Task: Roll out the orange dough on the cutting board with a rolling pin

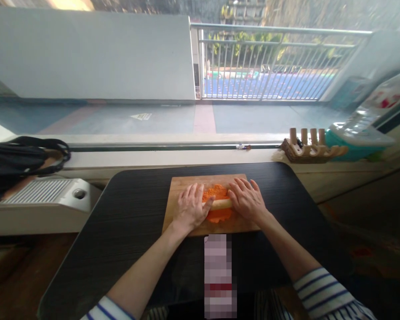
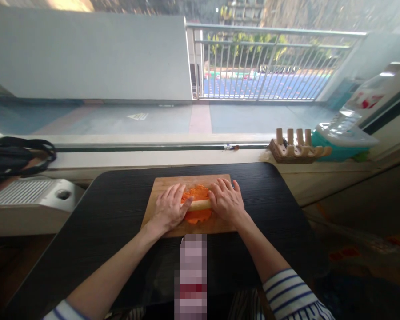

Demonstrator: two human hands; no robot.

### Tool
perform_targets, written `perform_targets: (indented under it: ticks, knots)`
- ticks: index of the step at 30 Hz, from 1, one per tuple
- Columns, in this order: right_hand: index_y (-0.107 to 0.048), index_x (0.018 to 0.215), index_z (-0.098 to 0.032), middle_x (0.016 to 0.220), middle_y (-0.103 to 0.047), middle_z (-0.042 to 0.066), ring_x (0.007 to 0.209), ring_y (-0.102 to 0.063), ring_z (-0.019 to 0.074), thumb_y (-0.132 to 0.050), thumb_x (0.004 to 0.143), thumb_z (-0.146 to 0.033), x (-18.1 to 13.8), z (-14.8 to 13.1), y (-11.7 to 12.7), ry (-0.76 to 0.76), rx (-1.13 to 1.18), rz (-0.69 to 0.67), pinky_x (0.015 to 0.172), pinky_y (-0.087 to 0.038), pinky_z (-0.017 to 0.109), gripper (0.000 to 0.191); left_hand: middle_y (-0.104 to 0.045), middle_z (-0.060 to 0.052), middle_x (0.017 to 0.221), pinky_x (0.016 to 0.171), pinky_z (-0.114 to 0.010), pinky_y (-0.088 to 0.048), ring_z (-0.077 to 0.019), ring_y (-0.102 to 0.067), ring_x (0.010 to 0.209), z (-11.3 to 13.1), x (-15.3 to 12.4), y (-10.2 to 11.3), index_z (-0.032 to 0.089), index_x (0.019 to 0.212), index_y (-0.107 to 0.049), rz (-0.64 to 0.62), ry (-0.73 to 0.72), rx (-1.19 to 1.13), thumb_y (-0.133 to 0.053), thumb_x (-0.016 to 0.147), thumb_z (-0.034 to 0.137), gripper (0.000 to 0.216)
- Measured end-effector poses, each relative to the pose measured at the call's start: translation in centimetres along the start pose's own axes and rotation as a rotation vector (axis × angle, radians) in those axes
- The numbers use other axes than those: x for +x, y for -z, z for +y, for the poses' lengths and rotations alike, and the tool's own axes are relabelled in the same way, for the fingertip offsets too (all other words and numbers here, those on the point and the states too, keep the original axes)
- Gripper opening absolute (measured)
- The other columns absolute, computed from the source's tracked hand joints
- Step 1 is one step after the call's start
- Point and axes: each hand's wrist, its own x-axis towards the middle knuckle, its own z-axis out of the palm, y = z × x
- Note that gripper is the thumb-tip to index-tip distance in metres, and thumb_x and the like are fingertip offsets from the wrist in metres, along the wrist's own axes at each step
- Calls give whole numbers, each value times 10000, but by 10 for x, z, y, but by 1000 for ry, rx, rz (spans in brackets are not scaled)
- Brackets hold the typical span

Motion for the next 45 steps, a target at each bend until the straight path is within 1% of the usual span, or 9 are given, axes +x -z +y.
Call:
perform_targets:
  ticks: [4,9,15,22,27,32,37,42,45]
  knots:
    - [-576,1233,-202,1405,-504,90,1306,-412,236,-337,981,-365,-33,-6,9,33,-1,-1,1097,-213,463,384,-505,-167,1388,1049,-460,-367,-293,-449,1289,5,-26,5,120,1345,-492,-32,-55,-11,-264,932,573,654]
    - [-492,1344,-166,1450,-450,81,1350,-360,229,-320,987,-385,-59,-9,13,64,-5,-1,1123,-176,444,453,-309,-178,1517,1117,-485,-267,-296,-285,1401,8,-46,7,116,1430,-367,-12,-97,14,-279,915,605,715]
    - [-523,1315,-197,1425,-479,101,1316,-407,246,-308,977,-395,-14,-4,3,-20,-30,-57,1107,-207,482,447,-351,-202,1489,1105,-482,-286,-313,-336,1375,4,-13,1,121,1435,-365,-1,5,34,-269,909,619,730]
    - [-518,1303,-239,1420,-483,92,1313,-400,246,-321,966,-416,30,1,-4,-88,-11,-114,1070,-268,497,429,-416,-180,1456,1086,-470,-318,-291,-355,1367,-2,27,2,114,1429,-369,-138,129,8,-185,919,625,746]
    - [-538,1282,-214,1409,-497,97,1312,-405,230,-300,983,-389,-9,-8,4,-52,-19,-51,1103,-213,460,420,-443,-189,1435,1095,-473,-298,-294,-380,1348,2,-1,1,111,1399,-417,-22,22,22,-235,923,602,707]
    - [-542,1291,-193,1430,-475,94,1314,-402,247,-361,969,-377,-43,-14,10,18,-10,3,1116,-181,448,413,-415,-182,1456,1104,-488,-278,-305,-361,1358,8,-28,4,115,1395,-425,-3,-30,-8,-286,931,553,653]
    - [-563,1252,-210,1381,-525,105,1272,-440,245,-337,968,-372,-11,-8,1,-41,-4,3,1093,-207,455,397,-479,-179,1409,1081,-473,-318,-295,-412,1322,6,-3,2,110,1382,-441,2,64,-4,-237,932,575,678]
    - [-534,1268,-222,1382,-518,99,1275,-432,249,-346,957,-381,35,0,-7,-92,3,-45,1050,-279,451,396,-483,-180,1404,1061,-489,-350,-301,-415,1320,-3,38,1,92,1388,-423,-99,158,-55,-173,927,610,737]
    - [-535,1261,-219,1364,-533,103,1265,-441,249,-350,956,-366,41,1,-7,-110,12,-51,1032,-300,453,386,-513,-180,1376,1056,-478,-361,-296,-438,1302,-7,48,1,78,1367,-449,-134,168,-85,-163,934,598,734]
